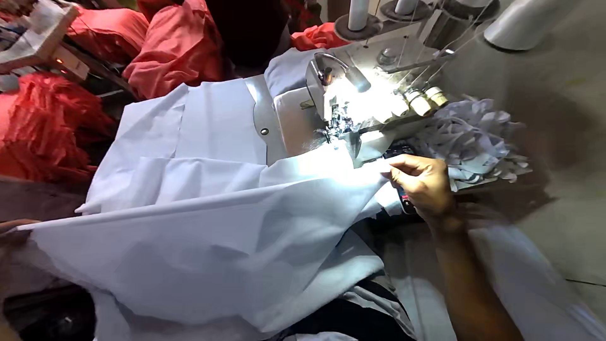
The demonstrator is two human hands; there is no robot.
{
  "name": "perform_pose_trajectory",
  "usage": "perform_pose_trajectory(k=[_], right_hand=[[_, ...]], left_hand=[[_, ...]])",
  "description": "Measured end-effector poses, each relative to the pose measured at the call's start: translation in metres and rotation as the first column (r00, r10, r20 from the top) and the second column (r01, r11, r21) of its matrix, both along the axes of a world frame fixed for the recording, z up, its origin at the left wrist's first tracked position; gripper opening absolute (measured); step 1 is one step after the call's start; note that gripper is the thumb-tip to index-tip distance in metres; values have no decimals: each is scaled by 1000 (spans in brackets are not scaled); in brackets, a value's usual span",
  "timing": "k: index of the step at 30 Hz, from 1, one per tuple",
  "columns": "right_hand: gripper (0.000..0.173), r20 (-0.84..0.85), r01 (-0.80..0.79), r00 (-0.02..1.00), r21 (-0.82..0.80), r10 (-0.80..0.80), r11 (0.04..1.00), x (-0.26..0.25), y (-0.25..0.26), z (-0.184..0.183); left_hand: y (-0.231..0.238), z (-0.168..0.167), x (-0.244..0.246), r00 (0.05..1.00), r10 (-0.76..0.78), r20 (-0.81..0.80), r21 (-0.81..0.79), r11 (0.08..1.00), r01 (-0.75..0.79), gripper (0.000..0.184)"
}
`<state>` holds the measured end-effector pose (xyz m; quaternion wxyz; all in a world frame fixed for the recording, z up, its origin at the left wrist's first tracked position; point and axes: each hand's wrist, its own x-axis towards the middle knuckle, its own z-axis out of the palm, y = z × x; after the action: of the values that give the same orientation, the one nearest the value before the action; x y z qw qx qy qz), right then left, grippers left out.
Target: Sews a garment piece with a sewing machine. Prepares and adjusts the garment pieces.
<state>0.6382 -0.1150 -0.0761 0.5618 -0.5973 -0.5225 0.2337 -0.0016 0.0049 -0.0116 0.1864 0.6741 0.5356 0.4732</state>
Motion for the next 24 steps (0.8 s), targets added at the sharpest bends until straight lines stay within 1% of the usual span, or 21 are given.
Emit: perform_pose_trajectory(k=[1, 2, 3, 4, 5, 7, 8, 10, 11, 12, 13, 14, 15, 16, 18, 19, 20, 21, 24], right_hand=[[5, 16, -12, 1000, 3, 12, 1000, -1, 0, -1], [6, 30, -28, 999, 2, 28, 1000, -3, 0, -2], [6, 45, -42, 998, 4, 42, 999, -5, 1, -3], [7, 63, -50, 997, 0, 50, 999, -7, 0, -3], [8, 85, -51, 995, -3, 51, 999, -11, 0, -4], [12, 132, -55, 990, 12, 53, 998, -21, 1, -5], [13, 139, -63, 989, 29, 58, 998, -27, 1, -5], [16, 120, -85, 990, 74, 76, 994, -40, 0, -4], [17, 104, -90, 991, 90, 81, 992, -46, -2, -3], [17, 83, -91, 993, 109, 83, 990, -51, -3, -2], [16, 56, -89, 995, 129, 82, 988, -56, -5, -3], [14, 22, -89, 996, 152, 87, 984, -59, -6, -3], [13, -5, -84, 996, 170, 86, 982, -62, -7, -4], [13, -22, -76, 996, 182, 81, 980, -63, -8, -5], [11, -49, -63, 996, 181, 73, 982, -64, -10, -7], [11, -54, -60, 996, 176, 70, 983, -63, -11, -8], [11, -55, -54, 996, 168, 64, 984, -63, -13, -9], [10, -51, -48, 997, 159, 56, 986, -62, -13, -10], [10, -60, -31, 997, 144, 40, 989, -57, -16, -12]], left_hand=[[5, -5, -13, 996, -29, -80, -45, 999, 26, 20], [12, -7, -21, 981, -11, -194, -121, 993, -12, 21], [20, -8, -24, 943, 20, -332, -197, 976, -90, 21], [28, -8, -20, 887, 37, -460, -238, 957, -164, 21], [36, -8, -12, 841, 22, -541, -252, 949, -187, 24], [56, -18, 7, 804, -33, -593, -168, 982, -83, 29], [64, -21, 30, 811, -67, -581, -128, 992, -10, 31], [73, -23, 98, 833, -188, -520, -110, 982, 153, 32], [76, -25, 135, 838, -294, -460, -142, 956, 258, 38], [78, -29, 169, 822, -417, -388, -190, 909, 371, 45], [82, -34, 200, 770, -545, -332, -235, 838, 492, 52], [85, -40, 226, 695, -656, -294, -293, 754, 588, 57], [89, -47, 246, 614, -742, -269, -354, 670, 653, 60], [93, -53, 260, 542, -800, -255, -398, 598, 696, 57], [99, -64, 273, 447, -859, -250, -427, 512, 745, 39], [99, -65, 273, 434, -862, -263, -409, 507, 759, 26], [97, -63, 270, 449, -852, -268, -373, 522, 767, 17], [92, -59, 264, 488, -828, -276, -316, 558, 767, 13], [67, -43, 243, 693, -647, -318, -68, 745, 664, 13]])
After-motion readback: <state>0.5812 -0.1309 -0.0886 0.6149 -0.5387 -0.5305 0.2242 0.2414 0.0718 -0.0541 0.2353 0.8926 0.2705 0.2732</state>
